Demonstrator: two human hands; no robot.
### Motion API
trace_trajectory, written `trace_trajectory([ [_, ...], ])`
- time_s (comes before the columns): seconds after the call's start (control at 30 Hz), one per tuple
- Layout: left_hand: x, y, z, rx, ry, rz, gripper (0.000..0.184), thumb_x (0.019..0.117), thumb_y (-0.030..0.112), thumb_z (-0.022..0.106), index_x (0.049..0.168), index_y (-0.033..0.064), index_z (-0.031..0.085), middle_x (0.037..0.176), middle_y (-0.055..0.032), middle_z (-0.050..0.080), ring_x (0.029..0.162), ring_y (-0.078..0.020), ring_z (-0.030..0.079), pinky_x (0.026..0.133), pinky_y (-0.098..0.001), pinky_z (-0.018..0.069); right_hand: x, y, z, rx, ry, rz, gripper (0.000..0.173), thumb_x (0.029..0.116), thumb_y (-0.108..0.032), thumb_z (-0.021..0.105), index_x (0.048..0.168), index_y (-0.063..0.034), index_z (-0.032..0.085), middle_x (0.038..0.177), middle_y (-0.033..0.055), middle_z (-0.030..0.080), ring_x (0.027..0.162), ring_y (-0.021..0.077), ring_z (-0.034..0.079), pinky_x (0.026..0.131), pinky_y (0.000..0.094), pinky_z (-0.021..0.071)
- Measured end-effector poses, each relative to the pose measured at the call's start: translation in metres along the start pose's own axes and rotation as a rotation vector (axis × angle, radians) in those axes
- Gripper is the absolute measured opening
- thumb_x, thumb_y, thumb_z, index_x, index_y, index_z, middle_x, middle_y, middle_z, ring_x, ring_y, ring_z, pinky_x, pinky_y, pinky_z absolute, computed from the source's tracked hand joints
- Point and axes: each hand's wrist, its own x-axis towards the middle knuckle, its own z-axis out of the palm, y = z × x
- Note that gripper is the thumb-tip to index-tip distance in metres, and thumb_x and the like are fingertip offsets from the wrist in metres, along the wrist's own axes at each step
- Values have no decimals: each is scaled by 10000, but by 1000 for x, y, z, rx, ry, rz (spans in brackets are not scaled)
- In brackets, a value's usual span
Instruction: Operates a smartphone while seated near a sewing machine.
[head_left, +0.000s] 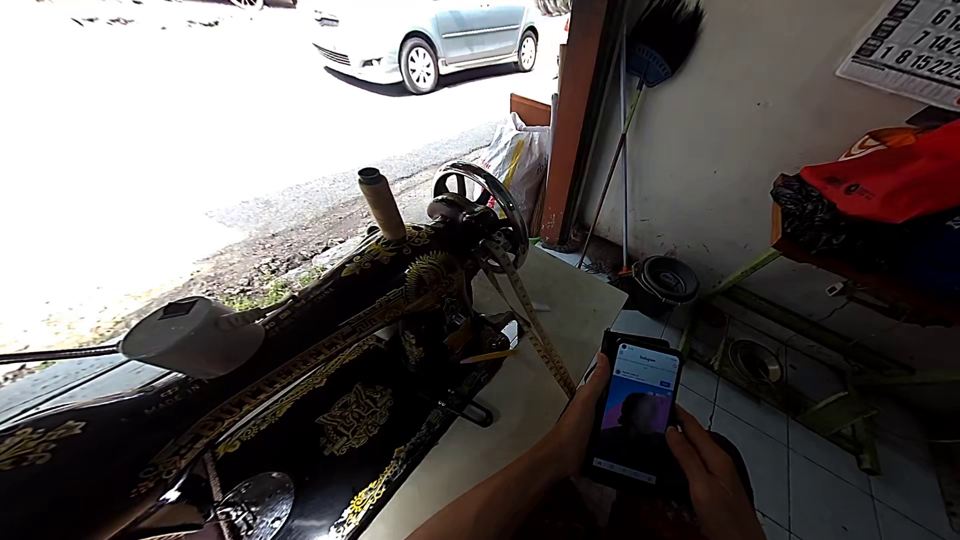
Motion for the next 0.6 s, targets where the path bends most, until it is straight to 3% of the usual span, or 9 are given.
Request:
trace_trajectory([
  [0.1, 0, 0, 0, 7, -4, 0, 627, 1101, 514, 152, 1290, 107, 590, 1003, -71, 734, 905, -142, 726, 821, -311, 611, -1, -1, 0, 4, 3, 7, 439, 1063, -175, 405, 1414, 53, 537, 1344, 106, 643, 1228, 17, 595, 1047, 177, 473],
  [0.5, 1, -1, -2, -11, -23, 26, 619, 1106, 489, 138, 1308, 94, 569, 1023, -75, 727, 927, -141, 721, 837, -314, 606, 1, 1, 0, -4, -12, -30, 445, 1066, -185, 402, 1415, 56, 536, 1346, 112, 641, 1230, 26, 597, 1041, 186, 483],
  [0.6, 1, -1, -1, -14, 3, 15, 612, 1107, 485, 144, 1270, 97, 588, 963, -74, 727, 849, -139, 723, 773, -303, 613, 2, 1, 0, 1, -13, -23, 446, 1067, -188, 401, 1419, 49, 536, 1354, 111, 638, 1232, 31, 598, 1045, 188, 481],
])
